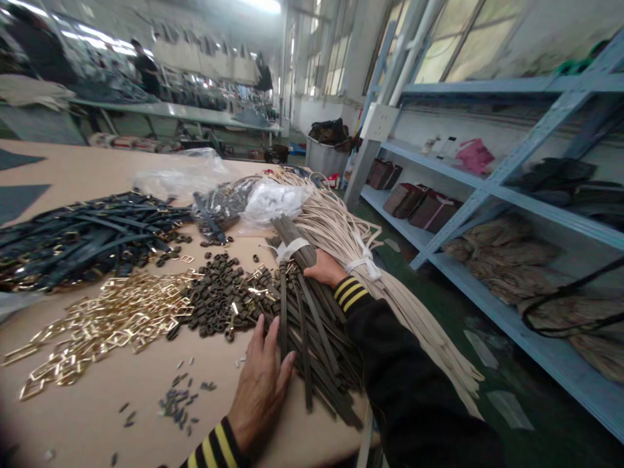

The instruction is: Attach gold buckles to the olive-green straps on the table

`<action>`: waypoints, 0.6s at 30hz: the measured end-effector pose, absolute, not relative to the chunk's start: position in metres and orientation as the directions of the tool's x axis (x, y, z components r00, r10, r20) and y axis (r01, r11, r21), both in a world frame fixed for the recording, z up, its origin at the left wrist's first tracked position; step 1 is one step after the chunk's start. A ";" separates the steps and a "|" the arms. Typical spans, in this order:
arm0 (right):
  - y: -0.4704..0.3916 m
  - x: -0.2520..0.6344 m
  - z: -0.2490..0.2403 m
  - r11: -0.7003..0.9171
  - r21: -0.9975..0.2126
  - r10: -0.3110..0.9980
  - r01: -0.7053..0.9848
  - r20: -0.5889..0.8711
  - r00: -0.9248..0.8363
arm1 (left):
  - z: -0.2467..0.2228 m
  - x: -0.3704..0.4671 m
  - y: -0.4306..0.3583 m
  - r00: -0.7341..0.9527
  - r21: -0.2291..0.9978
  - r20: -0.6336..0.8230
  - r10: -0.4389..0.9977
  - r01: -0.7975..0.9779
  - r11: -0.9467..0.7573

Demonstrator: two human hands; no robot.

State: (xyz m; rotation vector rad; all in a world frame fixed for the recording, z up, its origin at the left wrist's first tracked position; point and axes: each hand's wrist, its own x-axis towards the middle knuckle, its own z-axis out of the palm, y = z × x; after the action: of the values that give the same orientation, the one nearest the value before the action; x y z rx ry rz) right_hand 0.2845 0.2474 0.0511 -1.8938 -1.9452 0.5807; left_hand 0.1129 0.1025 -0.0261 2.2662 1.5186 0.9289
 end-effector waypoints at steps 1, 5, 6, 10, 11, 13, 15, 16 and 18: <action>0.247 0.287 0.057 0.044 -0.571 0.999 0.820 -0.001 -0.054 | -0.026 0.113 0.104 0.251 0.529 0.362 0.898 0.738 -0.420; 0.245 0.294 0.078 0.097 -0.588 0.995 0.803 0.051 -0.083 | -0.024 0.118 0.111 0.260 0.478 0.367 0.893 0.771 -0.421; 0.245 0.296 0.082 0.101 -0.587 0.995 0.804 0.054 -0.085 | -0.023 0.120 0.113 0.269 0.463 0.366 0.891 0.778 -0.425; 0.241 0.301 0.090 0.102 -0.574 0.995 0.813 0.044 -0.094 | -0.018 0.132 0.126 0.343 0.408 0.335 0.878 0.787 -0.463; 0.240 0.302 0.091 0.102 -0.572 0.995 0.814 0.041 -0.096 | -0.017 0.135 0.130 0.366 0.402 0.320 0.874 0.783 -0.475; 0.238 0.304 0.092 0.105 -0.572 0.994 0.814 0.037 -0.102 | -0.012 0.140 0.140 0.419 0.404 0.288 0.861 0.762 -0.506; 0.237 0.307 0.096 0.114 -0.570 0.993 0.814 0.041 -0.110 | -0.005 0.140 0.152 0.490 0.424 0.250 0.835 0.720 -0.549; 0.236 0.309 0.098 0.120 -0.567 0.992 0.815 0.046 -0.114 | 0.000 0.139 0.157 0.525 0.444 0.223 0.821 0.695 -0.565; 0.235 0.311 0.101 0.131 -0.558 0.991 0.819 0.058 -0.119 | 0.014 0.137 0.167 0.551 0.518 0.166 0.818 0.657 -0.548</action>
State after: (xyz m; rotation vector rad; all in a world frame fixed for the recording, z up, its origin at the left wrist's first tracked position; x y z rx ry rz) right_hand 0.3110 0.2355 0.1006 -1.7415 -1.9986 0.5550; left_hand 0.1366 0.1674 0.0137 2.3928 1.2015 0.5542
